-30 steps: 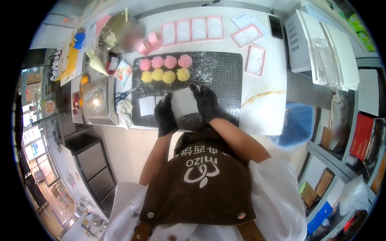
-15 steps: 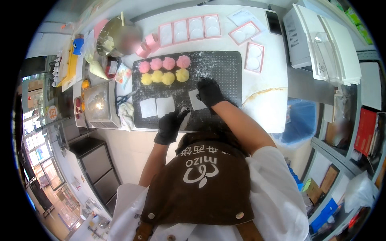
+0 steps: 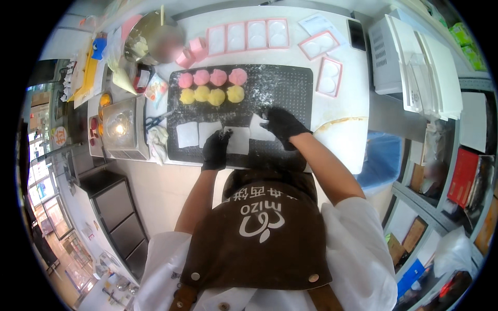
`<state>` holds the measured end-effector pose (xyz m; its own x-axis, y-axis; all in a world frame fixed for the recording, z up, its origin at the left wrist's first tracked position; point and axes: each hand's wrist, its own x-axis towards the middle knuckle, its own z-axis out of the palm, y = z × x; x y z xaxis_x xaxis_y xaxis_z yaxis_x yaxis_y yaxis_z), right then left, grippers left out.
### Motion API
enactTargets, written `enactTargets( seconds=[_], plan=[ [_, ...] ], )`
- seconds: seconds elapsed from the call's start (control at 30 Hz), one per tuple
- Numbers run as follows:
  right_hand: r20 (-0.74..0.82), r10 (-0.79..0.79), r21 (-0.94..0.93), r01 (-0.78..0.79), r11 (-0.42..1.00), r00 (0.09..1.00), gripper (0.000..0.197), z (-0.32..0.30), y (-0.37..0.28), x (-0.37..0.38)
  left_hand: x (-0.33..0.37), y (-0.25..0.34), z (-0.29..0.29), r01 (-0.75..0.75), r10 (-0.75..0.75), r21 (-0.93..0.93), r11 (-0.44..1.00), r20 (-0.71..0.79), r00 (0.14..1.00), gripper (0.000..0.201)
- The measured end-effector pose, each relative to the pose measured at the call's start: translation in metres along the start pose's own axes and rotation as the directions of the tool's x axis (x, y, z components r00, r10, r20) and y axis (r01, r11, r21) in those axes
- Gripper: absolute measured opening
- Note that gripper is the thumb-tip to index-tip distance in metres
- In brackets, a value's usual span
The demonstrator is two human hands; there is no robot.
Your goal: The person pipes white cream onto small square wrappers and then places a small red fruit on top of the cream. They repeat this process for multiple pastries, arranging them on a perforated tray. The person also handles pink and yellow dough balls, placing them on the tray alongside the decorated pastries.
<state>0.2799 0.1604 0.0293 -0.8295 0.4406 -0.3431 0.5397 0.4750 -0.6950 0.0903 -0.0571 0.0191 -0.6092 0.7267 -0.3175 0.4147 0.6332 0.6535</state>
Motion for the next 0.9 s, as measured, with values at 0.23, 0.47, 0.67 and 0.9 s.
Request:
enactTargets(
  seconds=[0.23, 0.47, 0.67, 0.9],
  plan=[
    [0.062, 0.096, 0.14, -0.104, 0.985, 0.993, 0.037, -0.043, -0.016, -0.033, -0.003, 0.028, -0.034, -0.034, 0.044, 0.049, 0.998, -0.224, 0.974, 0.032],
    [0.267, 0.007, 0.169, -0.054, 0.984, 0.964, 0.038, -0.085, -0.087, -0.051, -0.006, 0.078, -0.019, 0.242, 0.077, -0.797, 0.554, 0.338, 0.938, 0.036],
    [0.104, 0.066, 0.345, -0.098, 0.933, 0.992, 0.042, -0.091, -0.086, -0.05, -0.013, 0.095, -0.006, 0.566, 0.11, -0.824, 0.004, 0.563, 0.819, 0.044],
    [-0.289, 0.385, 0.741, -0.05, 0.67, 0.877, 0.039, -0.069, -0.03, -0.055, 0.0, 0.203, -0.014, 0.5, -0.092, -0.72, 0.481, 0.525, 0.846, 0.042]
  ],
)
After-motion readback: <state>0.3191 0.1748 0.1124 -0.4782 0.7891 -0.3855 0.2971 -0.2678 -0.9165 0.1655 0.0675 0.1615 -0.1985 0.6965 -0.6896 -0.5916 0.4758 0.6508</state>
